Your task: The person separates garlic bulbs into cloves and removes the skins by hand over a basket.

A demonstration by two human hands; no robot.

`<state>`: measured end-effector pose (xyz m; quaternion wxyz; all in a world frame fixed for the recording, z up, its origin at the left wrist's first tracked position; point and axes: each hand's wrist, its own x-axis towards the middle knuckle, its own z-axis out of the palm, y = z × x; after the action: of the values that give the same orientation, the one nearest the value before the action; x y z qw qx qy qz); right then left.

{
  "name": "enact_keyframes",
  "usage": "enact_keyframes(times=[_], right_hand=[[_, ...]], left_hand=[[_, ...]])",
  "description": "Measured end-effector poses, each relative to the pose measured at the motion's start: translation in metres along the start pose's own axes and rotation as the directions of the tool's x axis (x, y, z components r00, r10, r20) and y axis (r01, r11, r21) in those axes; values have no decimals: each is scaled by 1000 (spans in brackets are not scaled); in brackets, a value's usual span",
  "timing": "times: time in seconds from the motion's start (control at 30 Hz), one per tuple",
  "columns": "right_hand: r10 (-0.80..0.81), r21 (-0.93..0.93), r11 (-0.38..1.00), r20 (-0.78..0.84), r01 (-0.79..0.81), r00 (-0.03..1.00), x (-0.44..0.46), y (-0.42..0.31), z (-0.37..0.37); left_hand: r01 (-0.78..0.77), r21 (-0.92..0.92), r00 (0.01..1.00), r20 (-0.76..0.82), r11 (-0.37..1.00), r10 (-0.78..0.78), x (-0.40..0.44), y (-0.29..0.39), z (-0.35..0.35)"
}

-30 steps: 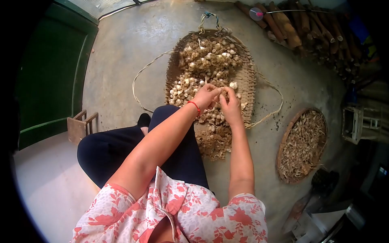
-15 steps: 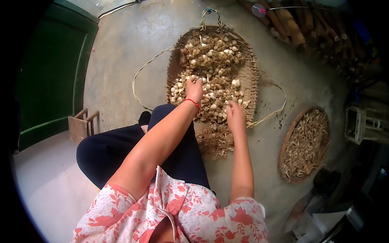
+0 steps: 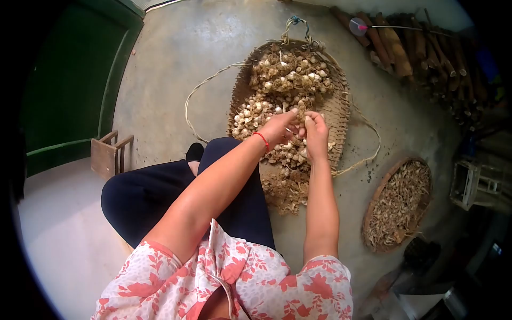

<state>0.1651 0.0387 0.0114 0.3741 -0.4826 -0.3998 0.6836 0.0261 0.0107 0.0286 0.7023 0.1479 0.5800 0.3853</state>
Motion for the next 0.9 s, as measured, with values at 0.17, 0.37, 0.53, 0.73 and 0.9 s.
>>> enact_keyframes(times=[0.17, 0.37, 0.53, 0.73, 0.9], right_hand=[[-65, 14, 998, -79, 66, 995, -23, 5, -5], [-510, -611, 689, -27, 389, 860, -24, 20, -6], [-289, -142, 957, -347, 255, 892, -22, 20, 31], [220, 508, 857, -208, -87, 953, -22, 33, 4], [186, -867, 495, 42, -56, 982, -61, 42, -54]], left_hand=[[-11, 22, 986, 168, 1000, 7, -8, 6, 11], [149, -10, 953, 269, 989, -140, 9, -14, 14], [-144, 180, 989, 13, 973, 144, 15, -22, 23], [-337, 450, 941, 156, 827, 299, -4, -25, 23], [33, 653, 972, -198, 757, 128, 15, -16, -1]])
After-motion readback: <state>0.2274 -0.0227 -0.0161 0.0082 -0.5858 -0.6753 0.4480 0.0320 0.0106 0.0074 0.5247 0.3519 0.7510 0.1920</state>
